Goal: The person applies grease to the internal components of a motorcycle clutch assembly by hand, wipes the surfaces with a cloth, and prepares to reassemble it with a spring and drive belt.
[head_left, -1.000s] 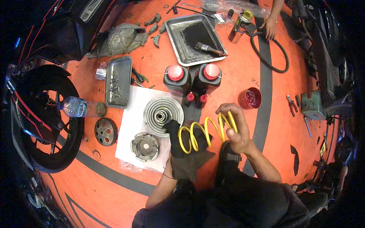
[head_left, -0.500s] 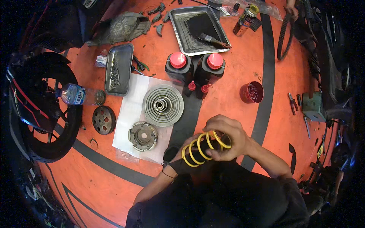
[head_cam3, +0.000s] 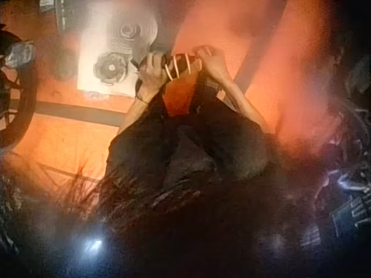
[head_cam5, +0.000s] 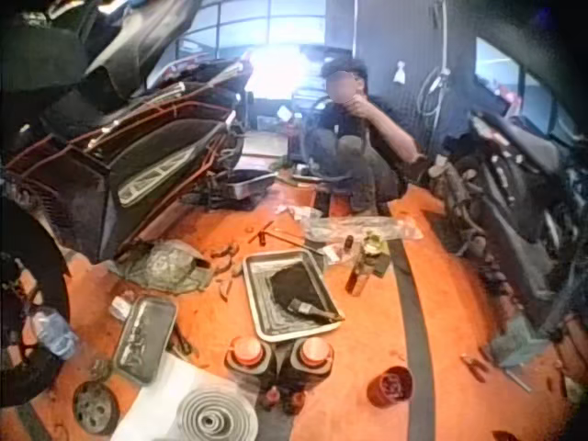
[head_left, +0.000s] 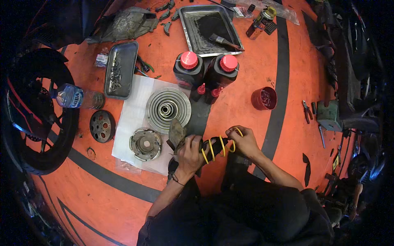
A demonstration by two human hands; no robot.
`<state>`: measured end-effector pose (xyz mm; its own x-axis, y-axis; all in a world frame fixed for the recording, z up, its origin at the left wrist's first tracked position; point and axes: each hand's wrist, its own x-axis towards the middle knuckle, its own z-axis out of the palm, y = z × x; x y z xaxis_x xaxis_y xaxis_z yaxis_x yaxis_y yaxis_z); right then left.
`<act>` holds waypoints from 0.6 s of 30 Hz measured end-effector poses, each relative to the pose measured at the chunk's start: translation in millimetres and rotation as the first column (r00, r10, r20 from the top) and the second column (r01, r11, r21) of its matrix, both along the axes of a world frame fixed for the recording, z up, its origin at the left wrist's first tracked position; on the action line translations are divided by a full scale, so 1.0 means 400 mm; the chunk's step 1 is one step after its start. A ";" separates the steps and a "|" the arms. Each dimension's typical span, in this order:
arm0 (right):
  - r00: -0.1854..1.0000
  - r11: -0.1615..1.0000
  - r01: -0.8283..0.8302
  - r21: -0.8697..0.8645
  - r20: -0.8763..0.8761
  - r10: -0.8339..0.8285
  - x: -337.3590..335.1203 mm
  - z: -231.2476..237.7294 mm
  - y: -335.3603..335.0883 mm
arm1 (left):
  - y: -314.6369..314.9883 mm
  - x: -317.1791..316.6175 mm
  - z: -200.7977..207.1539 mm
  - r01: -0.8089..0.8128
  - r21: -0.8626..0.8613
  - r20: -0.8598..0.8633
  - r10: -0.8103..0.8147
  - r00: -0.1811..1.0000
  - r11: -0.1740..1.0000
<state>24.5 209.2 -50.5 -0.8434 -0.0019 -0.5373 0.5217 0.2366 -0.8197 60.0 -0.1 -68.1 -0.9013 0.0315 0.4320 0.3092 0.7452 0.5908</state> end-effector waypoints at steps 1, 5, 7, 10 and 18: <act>0.977 0.999 0.044 -0.009 0.209 -0.041 -0.015 0.048 -0.003 | -0.007 0.004 0.000 0.007 -0.017 -0.026 -0.007 1.000 1.000; 0.983 0.987 0.160 -0.028 0.100 -0.157 -0.014 0.025 -0.025 | -0.041 0.007 -0.002 -0.090 0.097 0.069 0.083 0.994 0.991; 0.985 0.986 0.165 -0.004 -0.044 -0.165 -0.023 0.037 -0.003 | -0.069 0.015 -0.015 -0.254 0.240 0.254 0.192 0.948 0.937; 0.972 0.981 0.185 -0.051 -0.140 -0.191 -0.046 0.068 0.030 | -0.161 0.042 -0.136 -0.618 0.546 0.616 0.229 0.753 0.566; 0.990 0.989 0.123 -0.085 -0.064 -0.128 -0.061 0.119 -0.002 | -0.049 0.003 -0.032 -0.413 0.901 0.324 -0.430 0.843 -0.131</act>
